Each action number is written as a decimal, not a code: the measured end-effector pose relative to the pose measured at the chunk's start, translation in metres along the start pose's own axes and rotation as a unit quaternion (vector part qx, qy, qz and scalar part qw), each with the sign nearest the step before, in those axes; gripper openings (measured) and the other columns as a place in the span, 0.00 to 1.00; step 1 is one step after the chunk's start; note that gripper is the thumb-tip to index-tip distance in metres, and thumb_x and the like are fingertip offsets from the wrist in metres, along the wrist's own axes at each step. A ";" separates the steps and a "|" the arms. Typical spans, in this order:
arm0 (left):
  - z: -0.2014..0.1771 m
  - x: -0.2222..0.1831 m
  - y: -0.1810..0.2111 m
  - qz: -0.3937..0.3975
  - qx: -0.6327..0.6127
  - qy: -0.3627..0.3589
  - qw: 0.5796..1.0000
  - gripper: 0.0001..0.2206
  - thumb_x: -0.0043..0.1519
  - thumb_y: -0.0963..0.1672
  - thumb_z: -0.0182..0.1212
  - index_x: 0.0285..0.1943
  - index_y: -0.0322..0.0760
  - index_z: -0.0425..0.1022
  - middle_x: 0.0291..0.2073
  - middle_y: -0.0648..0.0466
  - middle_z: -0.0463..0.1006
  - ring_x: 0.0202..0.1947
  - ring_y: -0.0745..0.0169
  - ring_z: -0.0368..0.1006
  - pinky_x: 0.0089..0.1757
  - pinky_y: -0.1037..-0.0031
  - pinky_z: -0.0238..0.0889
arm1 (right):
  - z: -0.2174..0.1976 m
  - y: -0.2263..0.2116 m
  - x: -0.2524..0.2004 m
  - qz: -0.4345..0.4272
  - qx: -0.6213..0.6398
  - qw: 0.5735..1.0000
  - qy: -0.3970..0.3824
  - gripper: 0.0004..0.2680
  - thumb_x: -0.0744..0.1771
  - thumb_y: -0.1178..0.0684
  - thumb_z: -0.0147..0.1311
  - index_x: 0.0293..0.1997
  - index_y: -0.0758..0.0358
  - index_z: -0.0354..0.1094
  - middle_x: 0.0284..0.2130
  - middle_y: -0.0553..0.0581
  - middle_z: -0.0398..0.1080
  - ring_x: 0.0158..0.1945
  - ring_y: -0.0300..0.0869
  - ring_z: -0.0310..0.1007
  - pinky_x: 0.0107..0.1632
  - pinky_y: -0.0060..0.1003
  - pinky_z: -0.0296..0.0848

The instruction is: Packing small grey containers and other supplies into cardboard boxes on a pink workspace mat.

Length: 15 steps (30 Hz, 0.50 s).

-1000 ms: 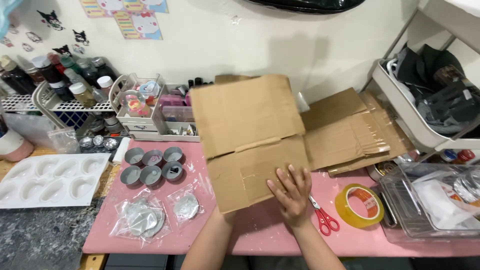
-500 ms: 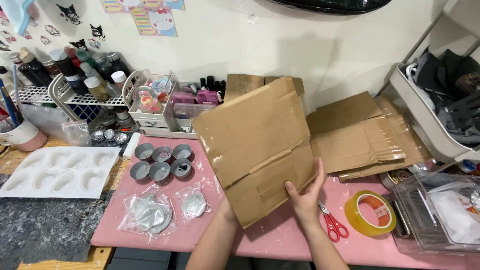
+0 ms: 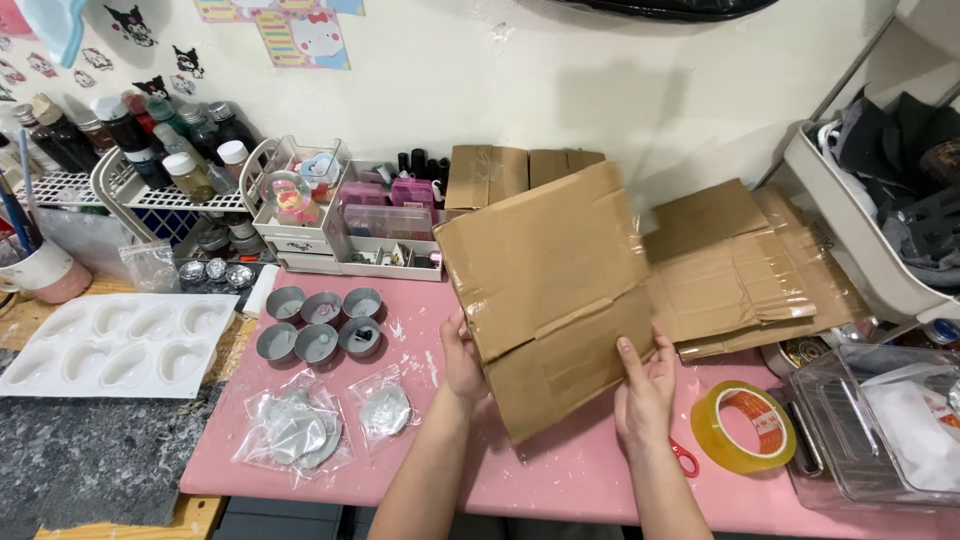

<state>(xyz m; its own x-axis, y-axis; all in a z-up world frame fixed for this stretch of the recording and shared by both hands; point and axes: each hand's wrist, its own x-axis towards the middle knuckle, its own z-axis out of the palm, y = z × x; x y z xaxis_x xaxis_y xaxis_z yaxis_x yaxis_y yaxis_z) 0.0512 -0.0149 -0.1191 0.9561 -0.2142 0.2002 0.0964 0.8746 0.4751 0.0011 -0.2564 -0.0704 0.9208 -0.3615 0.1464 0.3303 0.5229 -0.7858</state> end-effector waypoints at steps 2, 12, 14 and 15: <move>0.053 -0.005 0.023 -0.037 0.035 0.032 0.998 0.34 0.68 0.63 0.42 0.67 0.33 0.61 0.60 0.43 0.72 0.60 0.47 0.70 0.59 0.54 0.65 | -0.003 -0.002 0.001 -0.010 0.008 1.000 0.000 0.21 0.67 0.64 0.57 0.68 0.64 0.53 0.60 0.58 0.65 0.62 0.42 0.65 0.66 0.37 0.65; -0.003 0.004 0.027 -0.026 0.287 -0.059 0.956 0.27 0.72 0.52 0.51 0.73 0.27 0.64 0.64 0.40 0.72 0.62 0.52 0.69 0.60 0.61 0.64 | 0.004 -0.012 0.001 0.042 0.055 0.997 0.013 0.20 0.68 0.59 0.54 0.70 0.60 0.57 0.64 0.53 0.64 0.67 0.40 0.62 0.70 0.37 0.59; -0.035 0.007 0.020 0.040 0.408 -0.097 0.907 0.28 0.68 0.50 0.57 0.73 0.26 0.63 0.64 0.39 0.70 0.63 0.51 0.66 0.59 0.61 0.62 | 0.007 -0.014 -0.002 0.045 0.064 0.997 0.003 0.19 0.68 0.59 0.54 0.67 0.58 0.57 0.62 0.53 0.64 0.65 0.41 0.63 0.69 0.39 0.60; -0.051 0.008 0.016 0.105 0.521 -0.131 0.837 0.30 0.65 0.48 0.63 0.73 0.24 0.62 0.65 0.38 0.67 0.63 0.50 0.63 0.59 0.61 0.60 | 0.009 -0.015 -0.003 0.049 0.073 0.996 -0.006 0.18 0.67 0.60 0.55 0.65 0.55 0.57 0.61 0.53 0.63 0.64 0.42 0.64 0.67 0.41 0.61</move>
<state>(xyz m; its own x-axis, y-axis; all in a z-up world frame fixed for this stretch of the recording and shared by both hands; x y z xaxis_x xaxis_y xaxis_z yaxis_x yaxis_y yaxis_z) 0.0744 0.0200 -0.1537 0.8145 -0.3113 0.4896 -0.4906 0.0810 0.8676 -0.0052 -0.2558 -0.0534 0.9523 -0.2938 0.0819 0.2647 0.6625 -0.7008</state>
